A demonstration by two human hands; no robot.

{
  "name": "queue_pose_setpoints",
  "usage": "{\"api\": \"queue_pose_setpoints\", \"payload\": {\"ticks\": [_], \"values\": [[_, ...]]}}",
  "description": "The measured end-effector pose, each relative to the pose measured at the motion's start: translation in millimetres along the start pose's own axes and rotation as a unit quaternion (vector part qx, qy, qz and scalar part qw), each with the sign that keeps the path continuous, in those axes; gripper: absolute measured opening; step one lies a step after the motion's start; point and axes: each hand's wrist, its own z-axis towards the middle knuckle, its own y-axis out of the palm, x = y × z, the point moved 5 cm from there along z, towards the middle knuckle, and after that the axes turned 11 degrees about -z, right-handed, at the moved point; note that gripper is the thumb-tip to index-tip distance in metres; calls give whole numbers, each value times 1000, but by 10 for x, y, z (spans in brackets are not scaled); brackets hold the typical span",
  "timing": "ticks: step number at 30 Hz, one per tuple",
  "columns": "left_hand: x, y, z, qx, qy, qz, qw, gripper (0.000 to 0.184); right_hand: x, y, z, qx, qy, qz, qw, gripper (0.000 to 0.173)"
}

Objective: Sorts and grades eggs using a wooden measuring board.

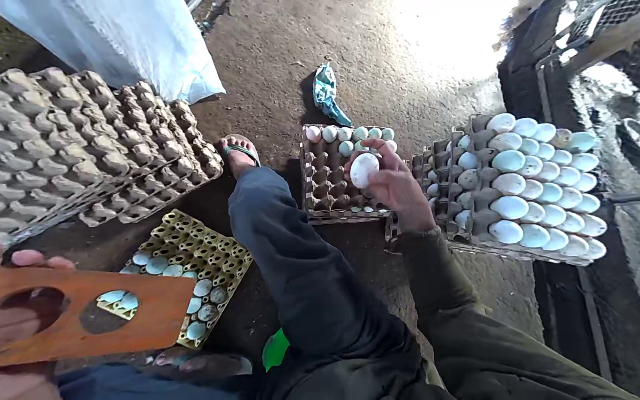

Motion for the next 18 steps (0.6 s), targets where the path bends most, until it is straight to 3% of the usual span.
{"api": "queue_pose_setpoints", "payload": {"ticks": [4, 10, 13, 16, 18], "values": [[-55, -146, -26, -7, -7, -63, 998, 49, -212, 303, -131, -85, -119, 1, 989, 63], [17, 33, -104, 31, 10, -54, 998, 48, -373, 553, -199, -150, -196, 58, 967, 70], [24, -20, -111, 14, 18, -57, 998, 47, -374, 607, -226, -161, -182, 118, 963, 65], [31, -31, -126, 18, 13, -46, 999, 49, -298, 710, -277, -137, -118, 202, 963, 37], [28, -18, -125, 24, 11, -48, 999, 49, -232, 793, -310, -130, -83, 264, 952, 31]]}}
